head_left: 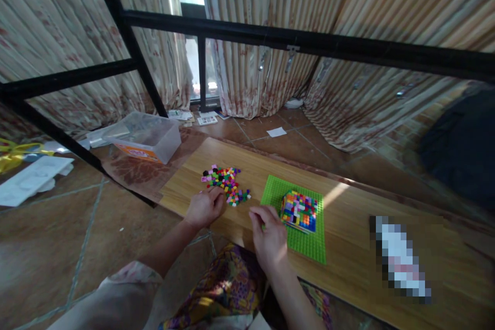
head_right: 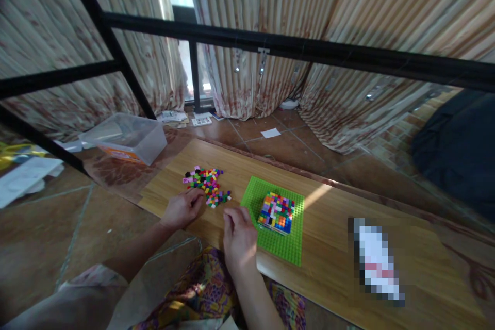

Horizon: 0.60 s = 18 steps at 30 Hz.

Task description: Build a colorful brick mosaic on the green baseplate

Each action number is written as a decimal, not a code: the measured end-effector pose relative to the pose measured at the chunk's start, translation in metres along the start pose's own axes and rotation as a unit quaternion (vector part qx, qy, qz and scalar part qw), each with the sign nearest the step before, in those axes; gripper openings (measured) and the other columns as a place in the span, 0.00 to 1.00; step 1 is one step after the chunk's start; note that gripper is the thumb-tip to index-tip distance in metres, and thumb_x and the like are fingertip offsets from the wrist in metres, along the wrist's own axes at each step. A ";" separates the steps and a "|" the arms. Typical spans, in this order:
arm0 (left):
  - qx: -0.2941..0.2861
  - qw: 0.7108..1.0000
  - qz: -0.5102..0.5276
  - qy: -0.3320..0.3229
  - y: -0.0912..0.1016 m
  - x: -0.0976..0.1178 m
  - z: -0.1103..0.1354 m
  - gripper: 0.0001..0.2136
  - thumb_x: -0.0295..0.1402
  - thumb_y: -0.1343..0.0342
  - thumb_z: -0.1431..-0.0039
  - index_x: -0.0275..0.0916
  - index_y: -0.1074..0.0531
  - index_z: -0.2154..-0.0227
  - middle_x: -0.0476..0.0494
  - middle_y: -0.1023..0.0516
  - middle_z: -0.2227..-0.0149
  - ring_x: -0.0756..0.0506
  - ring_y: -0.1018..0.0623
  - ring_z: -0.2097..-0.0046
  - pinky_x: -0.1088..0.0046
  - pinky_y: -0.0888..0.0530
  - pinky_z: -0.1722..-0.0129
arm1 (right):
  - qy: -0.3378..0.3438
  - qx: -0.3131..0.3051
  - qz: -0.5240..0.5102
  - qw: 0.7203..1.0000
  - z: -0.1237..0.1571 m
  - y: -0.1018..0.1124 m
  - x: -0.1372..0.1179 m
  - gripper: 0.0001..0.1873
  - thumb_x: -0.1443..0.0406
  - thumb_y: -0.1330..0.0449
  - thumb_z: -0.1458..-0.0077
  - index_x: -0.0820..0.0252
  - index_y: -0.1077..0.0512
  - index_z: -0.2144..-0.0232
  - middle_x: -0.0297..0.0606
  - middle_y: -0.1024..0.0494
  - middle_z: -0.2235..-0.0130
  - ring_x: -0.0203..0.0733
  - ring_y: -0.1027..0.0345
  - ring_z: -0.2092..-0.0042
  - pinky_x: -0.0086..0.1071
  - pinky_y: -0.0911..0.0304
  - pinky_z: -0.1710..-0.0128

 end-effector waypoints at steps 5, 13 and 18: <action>-0.001 1.000 -0.009 0.007 0.000 -0.001 0.000 0.09 0.36 0.55 0.37 0.44 0.31 0.61 0.48 0.23 0.61 0.47 0.24 0.61 0.74 0.32 0.64 | -0.078 0.123 -0.018 0.989 0.021 0.075 0.033 0.10 0.58 0.43 0.45 0.56 0.23 0.67 0.39 0.24 0.61 0.40 0.30 0.60 0.33 0.35 0.59; 0.009 1.000 -0.023 0.011 -0.001 -0.002 -0.001 0.09 0.36 0.56 0.37 0.44 0.31 0.61 0.49 0.22 0.61 0.47 0.23 0.62 0.74 0.33 0.66 | -0.145 0.152 0.110 0.971 0.008 0.131 0.081 0.14 0.57 0.44 0.46 0.58 0.23 0.68 0.40 0.22 0.62 0.42 0.29 0.61 0.33 0.36 0.63; 0.005 1.000 -0.022 0.014 0.000 -0.002 -0.001 0.10 0.37 0.56 0.37 0.44 0.30 0.61 0.49 0.22 0.61 0.47 0.23 0.63 0.74 0.33 0.67 | -0.116 0.111 0.164 0.973 -0.004 0.124 0.084 0.15 0.59 0.48 0.43 0.57 0.24 0.60 0.39 0.22 0.60 0.40 0.28 0.62 0.32 0.37 0.62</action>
Point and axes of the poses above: each hand's wrist, its own z-axis away from the middle knuckle, its own y-axis out of the back of the hand, x = y × z, the point moved 5 cm from there along -z, towards the middle knuckle
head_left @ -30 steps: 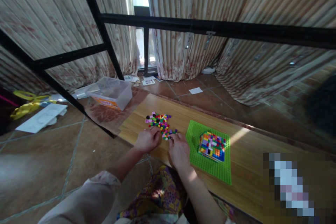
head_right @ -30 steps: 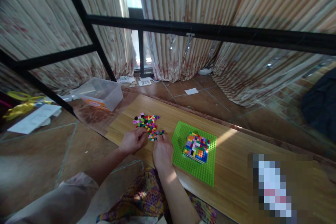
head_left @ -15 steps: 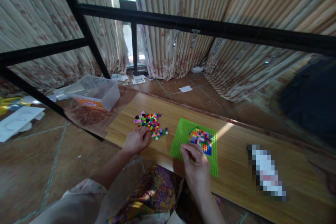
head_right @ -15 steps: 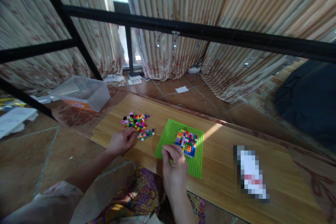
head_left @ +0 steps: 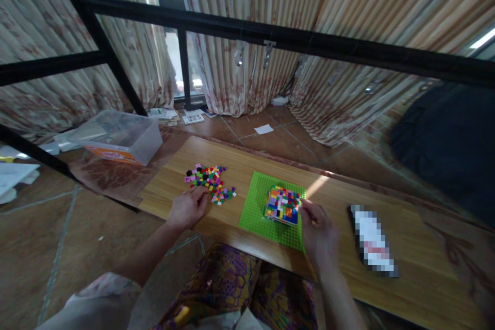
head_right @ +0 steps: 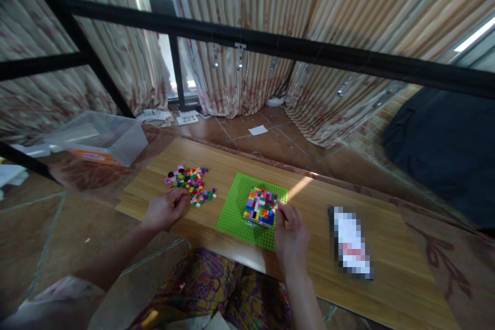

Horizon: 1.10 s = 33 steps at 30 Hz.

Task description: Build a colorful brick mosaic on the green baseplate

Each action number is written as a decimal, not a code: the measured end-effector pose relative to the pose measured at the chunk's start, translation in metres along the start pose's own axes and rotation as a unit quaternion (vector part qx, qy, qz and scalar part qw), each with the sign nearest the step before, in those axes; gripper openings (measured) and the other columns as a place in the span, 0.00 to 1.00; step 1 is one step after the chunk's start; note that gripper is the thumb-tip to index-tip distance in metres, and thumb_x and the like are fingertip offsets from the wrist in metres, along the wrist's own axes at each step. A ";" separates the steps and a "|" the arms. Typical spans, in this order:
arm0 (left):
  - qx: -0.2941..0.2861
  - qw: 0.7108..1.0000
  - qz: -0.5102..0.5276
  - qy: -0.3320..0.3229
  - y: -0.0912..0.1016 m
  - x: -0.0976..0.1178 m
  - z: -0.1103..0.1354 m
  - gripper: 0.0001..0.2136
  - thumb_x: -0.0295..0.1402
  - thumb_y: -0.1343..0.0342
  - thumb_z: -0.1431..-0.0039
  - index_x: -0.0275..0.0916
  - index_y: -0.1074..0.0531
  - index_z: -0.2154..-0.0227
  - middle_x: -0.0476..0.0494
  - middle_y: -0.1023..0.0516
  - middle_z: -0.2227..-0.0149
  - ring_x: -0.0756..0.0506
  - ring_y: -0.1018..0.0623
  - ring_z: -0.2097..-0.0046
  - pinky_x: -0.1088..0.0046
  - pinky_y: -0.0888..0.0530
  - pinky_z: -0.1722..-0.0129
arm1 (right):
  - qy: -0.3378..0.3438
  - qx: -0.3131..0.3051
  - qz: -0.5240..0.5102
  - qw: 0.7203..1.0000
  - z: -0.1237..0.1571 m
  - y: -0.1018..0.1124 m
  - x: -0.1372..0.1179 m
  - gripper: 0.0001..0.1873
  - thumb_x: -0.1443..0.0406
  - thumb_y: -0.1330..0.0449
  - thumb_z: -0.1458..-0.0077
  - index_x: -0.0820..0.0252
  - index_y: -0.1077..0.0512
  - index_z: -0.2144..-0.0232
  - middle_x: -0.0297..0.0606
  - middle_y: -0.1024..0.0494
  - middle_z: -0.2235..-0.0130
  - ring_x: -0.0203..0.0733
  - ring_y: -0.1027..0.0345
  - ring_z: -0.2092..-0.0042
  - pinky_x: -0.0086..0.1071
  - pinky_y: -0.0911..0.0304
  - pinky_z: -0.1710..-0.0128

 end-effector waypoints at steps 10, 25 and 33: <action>0.001 1.000 0.004 0.002 0.001 0.002 0.000 0.10 0.37 0.55 0.38 0.43 0.30 0.61 0.48 0.22 0.62 0.46 0.23 0.62 0.74 0.32 0.66 | 0.106 0.017 0.070 0.992 0.000 -0.012 -0.009 0.17 0.61 0.51 0.40 0.59 0.27 0.55 0.41 0.22 0.59 0.41 0.28 0.61 0.33 0.36 0.61; 0.003 1.000 0.008 0.000 0.001 0.001 0.000 0.09 0.36 0.55 0.38 0.43 0.30 0.62 0.48 0.22 0.61 0.46 0.23 0.61 0.74 0.32 0.65 | -0.162 0.065 -0.217 0.960 0.006 -0.018 0.028 0.25 0.54 0.37 0.54 0.63 0.26 0.56 0.42 0.22 0.63 0.40 0.28 0.64 0.35 0.33 0.61; 0.003 1.000 0.006 0.006 0.001 0.001 0.000 0.10 0.36 0.55 0.38 0.43 0.29 0.62 0.48 0.22 0.62 0.47 0.23 0.61 0.74 0.32 0.64 | -0.247 0.039 -0.342 0.906 0.001 -0.035 0.033 0.27 0.56 0.33 0.61 0.62 0.26 0.57 0.37 0.22 0.65 0.38 0.29 0.65 0.34 0.33 0.62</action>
Point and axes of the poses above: each hand's wrist, its own z-axis away from the middle knuckle, its own y-axis out of the back of the hand, x = y × z, the point moved 5 cm from there along -z, towards the middle knuckle
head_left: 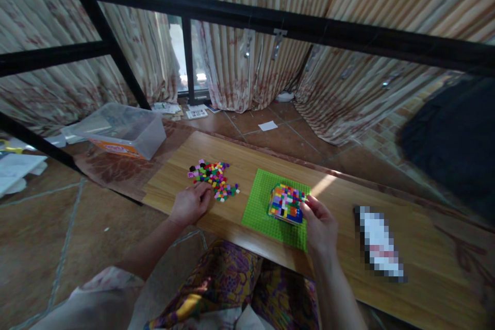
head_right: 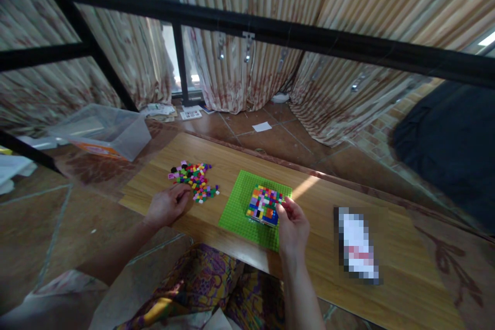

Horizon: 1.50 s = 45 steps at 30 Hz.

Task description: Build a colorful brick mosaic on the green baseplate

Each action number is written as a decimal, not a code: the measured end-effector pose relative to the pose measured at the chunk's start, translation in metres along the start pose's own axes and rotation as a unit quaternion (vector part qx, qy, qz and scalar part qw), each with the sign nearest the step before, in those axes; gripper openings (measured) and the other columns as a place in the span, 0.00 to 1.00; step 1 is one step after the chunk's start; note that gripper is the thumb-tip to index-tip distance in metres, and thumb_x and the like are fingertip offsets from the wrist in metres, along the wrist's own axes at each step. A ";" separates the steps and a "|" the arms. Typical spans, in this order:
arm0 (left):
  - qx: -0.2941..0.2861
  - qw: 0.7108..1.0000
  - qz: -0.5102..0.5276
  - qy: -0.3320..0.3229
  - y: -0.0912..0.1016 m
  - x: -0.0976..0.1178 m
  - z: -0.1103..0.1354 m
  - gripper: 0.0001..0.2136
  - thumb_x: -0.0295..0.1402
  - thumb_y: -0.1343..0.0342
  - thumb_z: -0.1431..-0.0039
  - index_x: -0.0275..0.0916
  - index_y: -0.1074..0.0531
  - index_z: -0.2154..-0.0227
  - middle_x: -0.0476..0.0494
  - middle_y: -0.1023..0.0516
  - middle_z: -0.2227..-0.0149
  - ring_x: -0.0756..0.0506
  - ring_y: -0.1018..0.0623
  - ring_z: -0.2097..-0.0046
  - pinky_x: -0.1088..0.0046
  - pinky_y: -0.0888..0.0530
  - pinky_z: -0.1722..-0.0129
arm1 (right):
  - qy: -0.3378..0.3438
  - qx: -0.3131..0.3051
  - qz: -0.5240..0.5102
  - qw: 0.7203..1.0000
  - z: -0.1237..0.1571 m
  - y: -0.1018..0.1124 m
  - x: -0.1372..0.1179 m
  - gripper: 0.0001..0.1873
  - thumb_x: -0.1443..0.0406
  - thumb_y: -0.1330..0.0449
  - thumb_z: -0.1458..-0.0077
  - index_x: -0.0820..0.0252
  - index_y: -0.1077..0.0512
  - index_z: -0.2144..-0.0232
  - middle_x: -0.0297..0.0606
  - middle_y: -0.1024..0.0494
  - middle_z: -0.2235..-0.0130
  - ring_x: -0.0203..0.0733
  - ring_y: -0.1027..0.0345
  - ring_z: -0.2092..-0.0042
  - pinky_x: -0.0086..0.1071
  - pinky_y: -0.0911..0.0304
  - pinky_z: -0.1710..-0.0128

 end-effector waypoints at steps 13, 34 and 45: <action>0.000 1.000 -0.003 -0.003 -0.003 -0.002 0.000 0.10 0.37 0.56 0.37 0.43 0.30 0.61 0.48 0.22 0.60 0.47 0.23 0.62 0.73 0.32 0.65 | -0.031 -0.002 -0.032 0.999 -0.007 -0.001 0.000 0.28 0.58 0.30 0.66 0.62 0.24 0.60 0.36 0.22 0.66 0.35 0.30 0.68 0.30 0.34 0.66; -0.012 0.999 0.028 -0.012 0.001 0.002 0.002 0.09 0.34 0.55 0.37 0.43 0.30 0.62 0.47 0.24 0.62 0.47 0.24 0.61 0.74 0.32 0.64 | 0.178 -0.064 0.127 0.974 0.059 -0.043 -0.063 0.15 0.56 0.41 0.49 0.60 0.25 0.63 0.41 0.22 0.62 0.41 0.28 0.61 0.36 0.33 0.59; -0.024 1.000 0.014 -0.006 0.001 0.003 0.003 0.10 0.35 0.56 0.37 0.42 0.30 0.62 0.46 0.24 0.61 0.47 0.25 0.63 0.72 0.31 0.62 | 0.339 -0.221 0.403 0.821 0.082 -0.159 -0.024 0.16 0.72 0.53 0.43 0.61 0.27 0.60 0.43 0.25 0.63 0.43 0.34 0.59 0.34 0.41 0.57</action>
Point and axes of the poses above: each hand's wrist, its own z-axis away from the middle knuckle, its own y-axis out of the back of the hand, x = y × z, the point moved 5 cm from there along -z, towards the middle knuckle
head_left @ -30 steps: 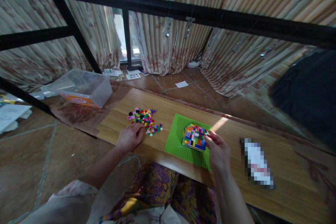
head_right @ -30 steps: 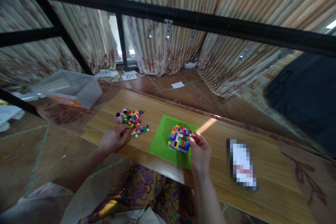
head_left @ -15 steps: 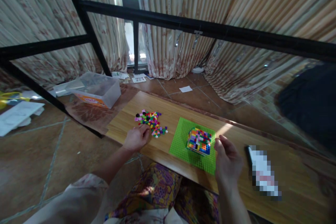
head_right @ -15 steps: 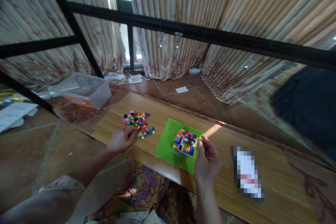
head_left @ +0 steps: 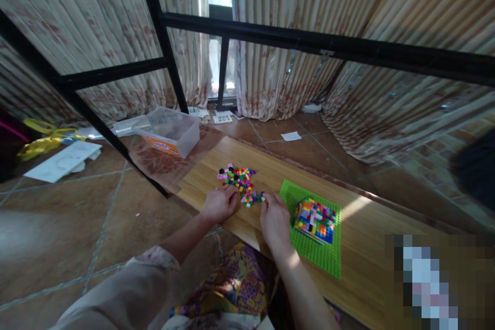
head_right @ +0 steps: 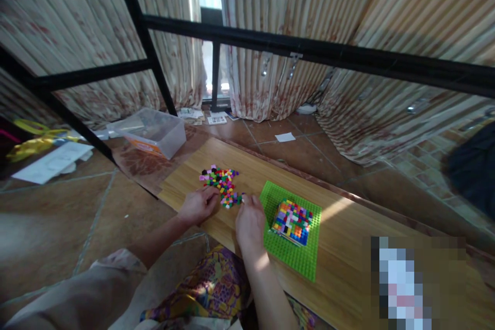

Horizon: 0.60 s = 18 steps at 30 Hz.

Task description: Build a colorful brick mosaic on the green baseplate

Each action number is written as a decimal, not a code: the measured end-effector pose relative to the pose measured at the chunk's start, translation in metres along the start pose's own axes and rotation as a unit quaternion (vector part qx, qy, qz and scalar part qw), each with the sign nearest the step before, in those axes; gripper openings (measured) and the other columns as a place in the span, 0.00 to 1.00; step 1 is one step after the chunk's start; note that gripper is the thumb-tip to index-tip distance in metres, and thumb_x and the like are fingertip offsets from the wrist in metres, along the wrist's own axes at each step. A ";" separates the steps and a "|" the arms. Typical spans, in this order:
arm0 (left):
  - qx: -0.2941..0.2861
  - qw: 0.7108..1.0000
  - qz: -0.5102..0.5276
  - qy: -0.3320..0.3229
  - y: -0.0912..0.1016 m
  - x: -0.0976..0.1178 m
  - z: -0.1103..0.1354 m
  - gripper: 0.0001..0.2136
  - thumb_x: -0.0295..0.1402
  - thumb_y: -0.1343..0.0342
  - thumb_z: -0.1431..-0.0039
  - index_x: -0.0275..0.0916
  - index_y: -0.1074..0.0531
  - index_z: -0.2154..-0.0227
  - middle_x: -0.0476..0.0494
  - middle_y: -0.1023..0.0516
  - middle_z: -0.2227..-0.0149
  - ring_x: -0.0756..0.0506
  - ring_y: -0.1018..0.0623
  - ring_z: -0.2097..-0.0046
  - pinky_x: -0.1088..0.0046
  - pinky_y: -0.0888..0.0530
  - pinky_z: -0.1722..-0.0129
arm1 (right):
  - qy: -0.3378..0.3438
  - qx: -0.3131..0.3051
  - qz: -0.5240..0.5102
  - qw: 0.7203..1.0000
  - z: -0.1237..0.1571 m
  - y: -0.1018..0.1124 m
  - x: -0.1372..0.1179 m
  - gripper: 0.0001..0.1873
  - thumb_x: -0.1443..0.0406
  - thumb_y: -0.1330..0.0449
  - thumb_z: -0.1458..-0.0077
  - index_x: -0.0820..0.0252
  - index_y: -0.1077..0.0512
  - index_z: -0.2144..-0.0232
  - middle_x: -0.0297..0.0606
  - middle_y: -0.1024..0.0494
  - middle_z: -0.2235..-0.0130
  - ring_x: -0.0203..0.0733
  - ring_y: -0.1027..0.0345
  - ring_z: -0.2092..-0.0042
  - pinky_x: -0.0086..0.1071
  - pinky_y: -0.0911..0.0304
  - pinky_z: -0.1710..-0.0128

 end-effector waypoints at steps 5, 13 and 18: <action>0.002 1.000 -0.001 0.002 -0.001 0.000 0.000 0.10 0.35 0.56 0.37 0.43 0.30 0.62 0.46 0.24 0.61 0.47 0.25 0.62 0.72 0.31 0.62 | 0.010 -0.012 0.011 1.000 -0.011 -0.014 0.006 0.16 0.74 0.52 0.46 0.62 0.26 0.61 0.44 0.25 0.63 0.44 0.34 0.58 0.34 0.42 0.57; 0.007 1.000 0.023 -0.005 -0.002 -0.002 0.000 0.09 0.35 0.56 0.36 0.44 0.31 0.62 0.47 0.24 0.61 0.48 0.24 0.60 0.73 0.31 0.61 | 0.013 0.008 -0.032 0.999 0.002 0.004 -0.001 0.17 0.71 0.54 0.41 0.60 0.27 0.57 0.43 0.26 0.62 0.43 0.33 0.57 0.34 0.39 0.56; 0.011 1.000 0.013 -0.005 -0.002 -0.002 -0.001 0.09 0.34 0.56 0.37 0.44 0.31 0.62 0.47 0.23 0.60 0.47 0.24 0.60 0.72 0.32 0.61 | -0.017 0.090 -0.142 0.986 0.030 0.041 0.008 0.15 0.65 0.52 0.39 0.58 0.26 0.60 0.41 0.26 0.62 0.39 0.31 0.60 0.33 0.36 0.57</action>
Point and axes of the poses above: each hand's wrist, its own z-axis away from the middle knuckle, its own y-axis out of the back of the hand, x = y × z, the point moved 5 cm from there along -z, towards the middle knuckle
